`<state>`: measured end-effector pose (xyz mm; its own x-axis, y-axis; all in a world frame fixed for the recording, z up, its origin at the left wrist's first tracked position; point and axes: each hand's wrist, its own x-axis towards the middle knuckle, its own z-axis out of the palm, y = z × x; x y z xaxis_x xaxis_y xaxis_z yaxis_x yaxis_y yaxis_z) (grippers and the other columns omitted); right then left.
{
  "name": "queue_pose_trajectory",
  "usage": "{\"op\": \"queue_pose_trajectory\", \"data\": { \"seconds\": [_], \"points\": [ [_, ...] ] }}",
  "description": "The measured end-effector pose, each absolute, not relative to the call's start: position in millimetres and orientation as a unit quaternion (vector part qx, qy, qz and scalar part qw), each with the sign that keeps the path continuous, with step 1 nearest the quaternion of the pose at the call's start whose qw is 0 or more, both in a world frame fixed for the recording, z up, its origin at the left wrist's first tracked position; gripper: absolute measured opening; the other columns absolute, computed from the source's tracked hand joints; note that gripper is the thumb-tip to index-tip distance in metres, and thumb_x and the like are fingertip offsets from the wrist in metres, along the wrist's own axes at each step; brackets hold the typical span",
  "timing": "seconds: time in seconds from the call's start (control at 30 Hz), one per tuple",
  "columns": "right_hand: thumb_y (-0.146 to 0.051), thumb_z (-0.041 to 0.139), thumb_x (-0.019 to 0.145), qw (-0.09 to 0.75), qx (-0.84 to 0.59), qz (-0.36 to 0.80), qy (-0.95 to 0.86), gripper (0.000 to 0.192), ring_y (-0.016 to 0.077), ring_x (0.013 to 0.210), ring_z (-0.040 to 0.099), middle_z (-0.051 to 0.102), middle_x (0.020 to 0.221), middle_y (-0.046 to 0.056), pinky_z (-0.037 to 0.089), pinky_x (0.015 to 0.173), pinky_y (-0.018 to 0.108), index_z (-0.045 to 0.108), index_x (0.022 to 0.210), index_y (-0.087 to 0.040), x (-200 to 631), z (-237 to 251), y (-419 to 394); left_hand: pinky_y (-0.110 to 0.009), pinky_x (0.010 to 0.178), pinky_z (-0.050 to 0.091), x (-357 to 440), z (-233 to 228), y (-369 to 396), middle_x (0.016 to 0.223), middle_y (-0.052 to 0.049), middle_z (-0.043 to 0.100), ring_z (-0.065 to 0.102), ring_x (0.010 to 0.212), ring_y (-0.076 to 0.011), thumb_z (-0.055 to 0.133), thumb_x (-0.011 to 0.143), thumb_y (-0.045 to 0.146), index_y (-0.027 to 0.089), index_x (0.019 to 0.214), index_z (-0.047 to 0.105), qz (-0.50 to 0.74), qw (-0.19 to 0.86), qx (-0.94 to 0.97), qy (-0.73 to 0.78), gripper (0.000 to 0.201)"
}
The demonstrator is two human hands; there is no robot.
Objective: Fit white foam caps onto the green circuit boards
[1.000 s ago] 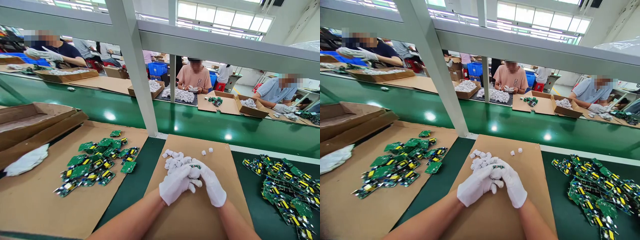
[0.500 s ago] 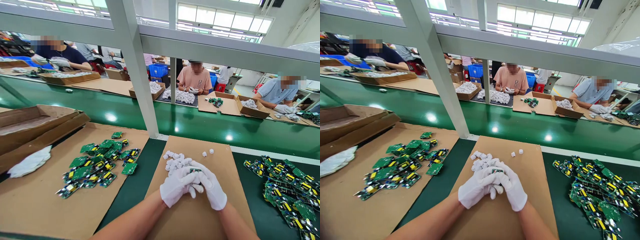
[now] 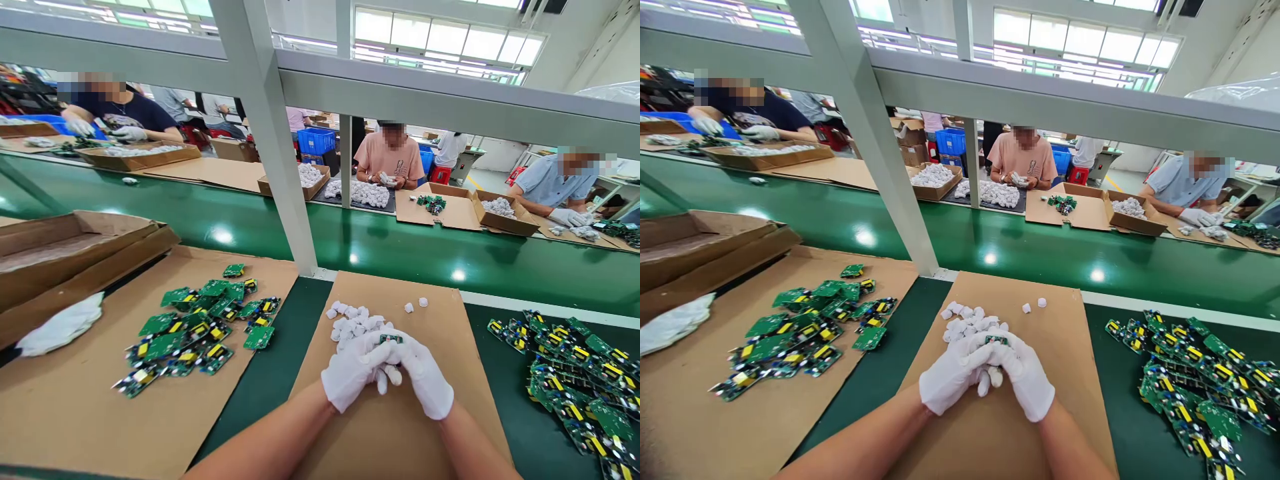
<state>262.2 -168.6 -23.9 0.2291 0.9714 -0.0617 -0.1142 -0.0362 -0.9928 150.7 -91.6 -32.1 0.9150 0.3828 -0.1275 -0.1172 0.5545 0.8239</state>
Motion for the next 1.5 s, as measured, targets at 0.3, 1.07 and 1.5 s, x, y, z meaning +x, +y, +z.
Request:
{"op": "queue_pose_trajectory", "data": {
  "seconds": [0.3, 1.07, 1.5],
  "points": [
    [-0.049, 0.047, 0.085, 0.575, -0.507, 0.515, -0.385, 0.037, 0.0141, 0.049, 0.053, 0.047, 0.051, -0.005, 0.045, 0.059, 0.03, 0.063, 0.091, -0.016, 262, -20, -169, -0.017, 0.042, 0.042, 151, -29, -91, 0.075, -0.007, 0.061, 0.06, 0.059, -0.0127, 0.06, 0.079, 0.035, 0.013, 0.097, 0.059, 0.154, 0.886, 0.408, 0.156, 0.029],
    [-0.057, 0.037, 0.087, 0.541, -0.549, 0.466, -0.434, 0.048, 0.0165, 0.053, 0.055, 0.054, 0.052, -0.002, 0.047, 0.06, 0.031, 0.066, 0.095, -0.019, 264, -28, -170, -0.017, 0.037, 0.033, 156, -34, -97, 0.061, -0.002, 0.06, 0.052, 0.044, -0.008, 0.06, 0.077, 0.044, 0.013, 0.086, 0.061, 0.212, 0.791, 0.522, 0.238, 0.033],
    [-0.046, 0.046, 0.088, 0.502, -0.614, 0.388, -0.471, 0.03, 0.0191, 0.088, 0.058, 0.065, 0.093, 0.003, 0.046, 0.08, 0.03, 0.059, 0.096, -0.02, 275, -39, -169, -0.024, 0.061, 0.046, 155, -37, -100, 0.079, -0.005, 0.061, 0.059, 0.067, -0.0122, 0.062, 0.078, 0.038, 0.015, 0.09, 0.059, 0.198, 0.894, 0.356, 0.186, 0.026]
  ]
}}
